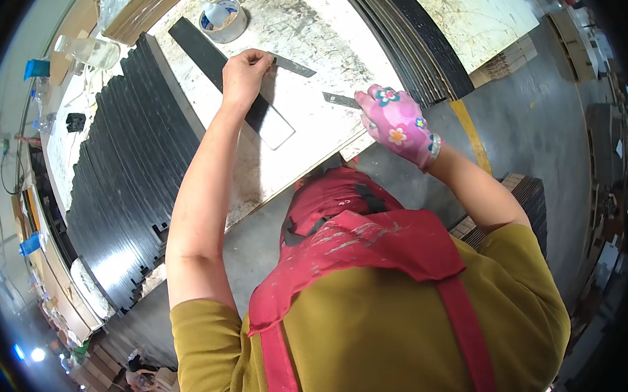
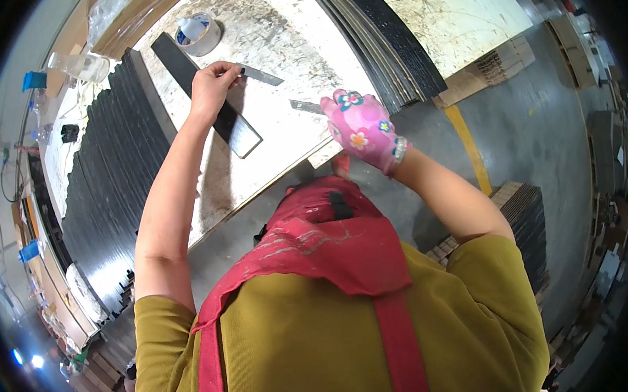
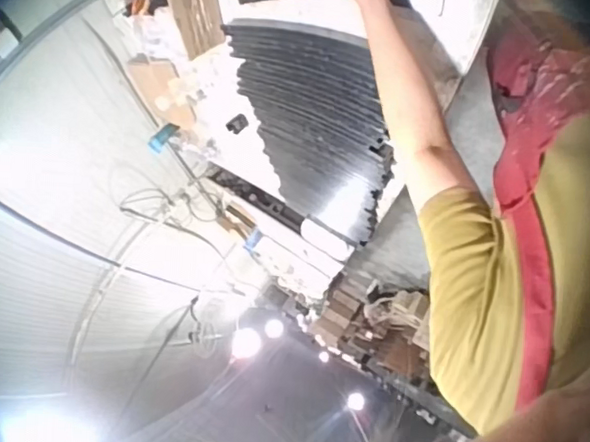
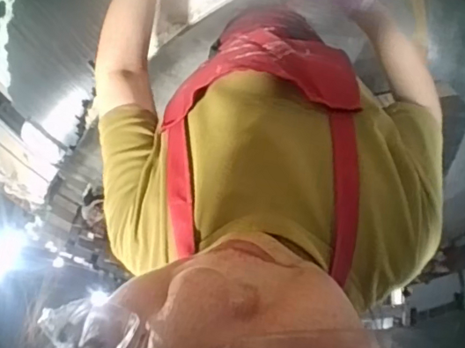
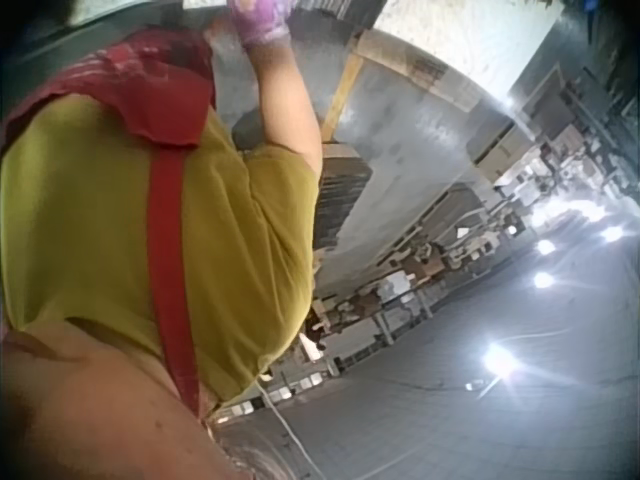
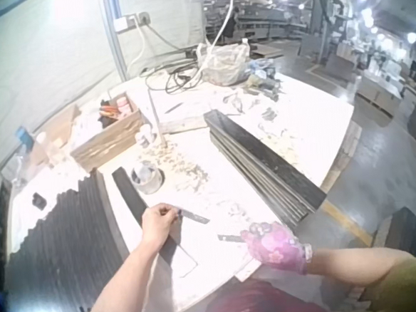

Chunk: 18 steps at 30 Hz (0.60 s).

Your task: The person scrapes the edges of black wooden slats with a small metal tool, wipes them with a cloth, and uses an air nozzle to clean them. They then move a bundle of the slats to another location and apply glue or tape to one of the pieces.

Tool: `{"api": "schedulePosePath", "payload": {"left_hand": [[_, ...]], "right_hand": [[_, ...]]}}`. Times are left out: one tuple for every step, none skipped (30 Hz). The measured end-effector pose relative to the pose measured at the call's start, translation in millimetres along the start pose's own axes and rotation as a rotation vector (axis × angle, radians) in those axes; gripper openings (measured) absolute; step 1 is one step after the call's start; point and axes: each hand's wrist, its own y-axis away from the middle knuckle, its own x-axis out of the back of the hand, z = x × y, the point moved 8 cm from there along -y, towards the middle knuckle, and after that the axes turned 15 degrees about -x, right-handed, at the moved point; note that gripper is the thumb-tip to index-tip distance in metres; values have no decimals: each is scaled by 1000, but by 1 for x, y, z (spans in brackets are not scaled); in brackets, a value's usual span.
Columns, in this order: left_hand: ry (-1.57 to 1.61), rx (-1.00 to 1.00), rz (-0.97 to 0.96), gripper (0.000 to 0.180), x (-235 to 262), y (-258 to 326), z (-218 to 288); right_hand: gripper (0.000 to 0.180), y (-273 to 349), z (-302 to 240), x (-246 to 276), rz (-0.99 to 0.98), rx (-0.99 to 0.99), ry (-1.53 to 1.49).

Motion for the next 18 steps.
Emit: {"api": "schedulePosePath", "payload": {"left_hand": [[-46,-25,0,17,4,-1,0],[-93,-49,-6,16,6,1,3],[-113,-46,-4,16,11,2,6],[-112,-130,37,17,17,4,11],[-118,-213,82,17,26,7,14],[-41,-163,41,17,25,13,23],[-45,-157,37,17,26,24,31],[-7,-148,44,17,28,36,39],[29,-140,53,16,32,49,43],[60,-106,80,16,36,63,40],[52,-105,83,16,42,78,45],[53,-53,99,16,47,93,43],[54,-1,115,15,51,107,39],[40,9,124,15,55,119,35],[29,19,130,15,57,129,31],[20,31,132,14,57,136,30],[18,37,138,14,57,140,30],[15,10,149,13,58,144,32]], "right_hand": [[35,5,0,4,40,21,-53],[41,10,4,0,-13,-2,-30],[41,12,7,-2,-19,3,-35],[44,15,7,-2,29,73,21],[47,16,3,-2,80,148,71],[42,12,9,-9,4,112,88],[42,9,14,-12,-1,111,81],[39,9,19,-13,-19,147,40],[35,10,21,-14,-34,183,-2],[31,13,23,-12,18,217,-30],[31,14,23,-9,19,217,-34],[28,13,20,-6,-13,257,-63],[25,13,16,-6,-46,296,-91],[24,16,8,-7,-7,330,-64],[24,18,-3,-11,-10,335,-66],[24,22,-19,-3,116,411,-173],[23,24,-34,7,243,487,-281],[23,16,-49,6,238,494,-288]]}}
